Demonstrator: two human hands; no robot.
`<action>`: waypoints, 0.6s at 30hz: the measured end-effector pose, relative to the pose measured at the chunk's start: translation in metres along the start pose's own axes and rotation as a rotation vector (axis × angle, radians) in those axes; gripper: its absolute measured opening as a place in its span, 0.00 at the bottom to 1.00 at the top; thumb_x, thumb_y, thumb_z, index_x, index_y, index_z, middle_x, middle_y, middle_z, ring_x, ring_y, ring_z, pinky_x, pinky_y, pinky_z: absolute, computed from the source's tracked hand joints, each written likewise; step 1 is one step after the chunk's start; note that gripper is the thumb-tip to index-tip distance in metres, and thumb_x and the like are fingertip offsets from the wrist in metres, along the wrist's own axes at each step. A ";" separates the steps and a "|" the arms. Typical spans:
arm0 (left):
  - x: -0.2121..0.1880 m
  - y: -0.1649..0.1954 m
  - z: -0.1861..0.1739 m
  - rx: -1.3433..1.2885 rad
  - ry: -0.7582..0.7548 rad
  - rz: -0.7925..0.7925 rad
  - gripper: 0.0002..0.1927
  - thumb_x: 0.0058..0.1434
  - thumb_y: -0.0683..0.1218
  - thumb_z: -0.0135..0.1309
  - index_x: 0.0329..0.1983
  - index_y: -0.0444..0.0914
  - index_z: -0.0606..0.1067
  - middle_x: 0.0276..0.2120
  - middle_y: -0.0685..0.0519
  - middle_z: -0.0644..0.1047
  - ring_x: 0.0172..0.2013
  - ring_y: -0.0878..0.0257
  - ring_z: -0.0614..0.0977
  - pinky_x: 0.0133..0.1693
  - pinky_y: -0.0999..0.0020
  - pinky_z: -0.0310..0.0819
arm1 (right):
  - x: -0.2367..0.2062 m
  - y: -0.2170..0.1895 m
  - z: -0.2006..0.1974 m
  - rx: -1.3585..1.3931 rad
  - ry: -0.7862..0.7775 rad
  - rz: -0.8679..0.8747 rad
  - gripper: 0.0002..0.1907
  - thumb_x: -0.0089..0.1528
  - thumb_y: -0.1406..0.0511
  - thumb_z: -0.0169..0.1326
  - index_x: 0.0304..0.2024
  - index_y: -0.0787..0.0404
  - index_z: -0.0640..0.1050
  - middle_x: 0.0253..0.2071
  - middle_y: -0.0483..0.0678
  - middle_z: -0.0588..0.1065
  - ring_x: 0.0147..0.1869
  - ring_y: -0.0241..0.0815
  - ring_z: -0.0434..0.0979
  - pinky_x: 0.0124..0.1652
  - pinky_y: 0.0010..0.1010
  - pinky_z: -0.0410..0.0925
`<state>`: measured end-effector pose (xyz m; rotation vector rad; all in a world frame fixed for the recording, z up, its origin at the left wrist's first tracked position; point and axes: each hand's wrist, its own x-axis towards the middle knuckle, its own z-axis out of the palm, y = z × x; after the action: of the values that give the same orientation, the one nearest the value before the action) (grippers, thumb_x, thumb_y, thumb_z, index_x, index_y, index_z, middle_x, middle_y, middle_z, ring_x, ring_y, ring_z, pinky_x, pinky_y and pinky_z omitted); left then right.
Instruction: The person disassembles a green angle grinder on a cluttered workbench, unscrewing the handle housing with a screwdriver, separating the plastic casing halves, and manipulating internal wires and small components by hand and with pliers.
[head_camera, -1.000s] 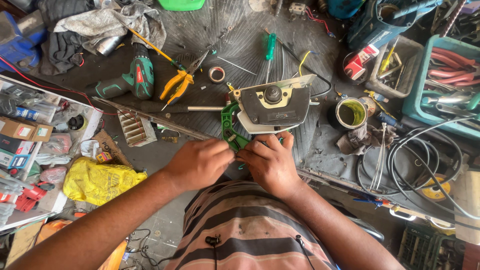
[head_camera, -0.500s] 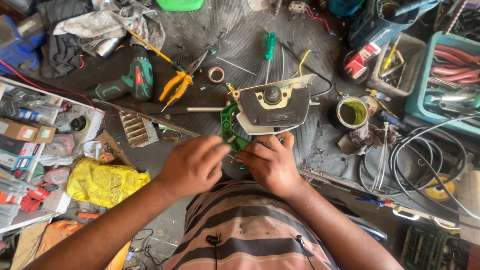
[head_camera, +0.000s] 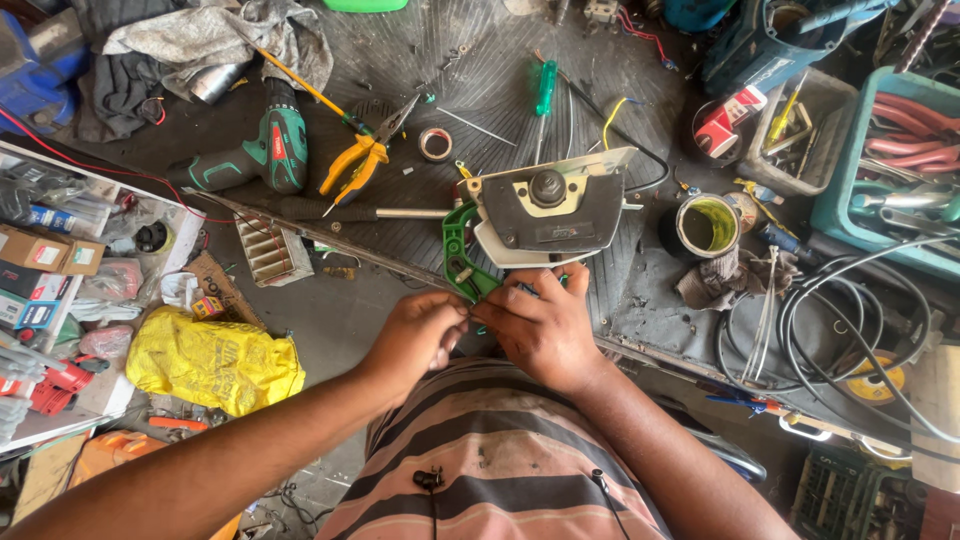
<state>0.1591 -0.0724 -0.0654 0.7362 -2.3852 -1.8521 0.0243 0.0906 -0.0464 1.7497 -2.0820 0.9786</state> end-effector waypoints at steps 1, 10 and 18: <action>0.000 -0.003 0.001 -0.089 -0.045 -0.085 0.06 0.64 0.45 0.53 0.41 0.38 0.76 0.33 0.54 0.76 0.33 0.60 0.78 0.34 0.65 0.73 | 0.000 0.000 0.000 -0.002 0.003 -0.008 0.18 0.48 0.65 0.66 0.42 0.48 0.85 0.45 0.33 0.76 0.53 0.40 0.72 0.53 0.46 0.57; -0.001 0.017 -0.044 0.724 0.027 0.698 0.10 0.64 0.44 0.53 0.48 0.38 0.76 0.38 0.51 0.79 0.35 0.57 0.81 0.34 0.64 0.77 | -0.002 0.002 0.000 0.008 0.018 0.013 0.18 0.50 0.66 0.67 0.43 0.47 0.85 0.45 0.33 0.76 0.54 0.39 0.72 0.53 0.44 0.56; 0.006 0.018 -0.046 0.983 0.025 1.070 0.15 0.56 0.44 0.56 0.48 0.40 0.76 0.42 0.53 0.77 0.38 0.58 0.81 0.37 0.61 0.80 | -0.001 0.000 0.000 0.005 -0.010 0.030 0.19 0.49 0.65 0.65 0.44 0.48 0.86 0.45 0.34 0.76 0.54 0.39 0.72 0.52 0.44 0.56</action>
<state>0.1616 -0.1129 -0.0375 -0.5134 -2.6656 -0.2498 0.0246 0.0918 -0.0470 1.7345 -2.1193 0.9856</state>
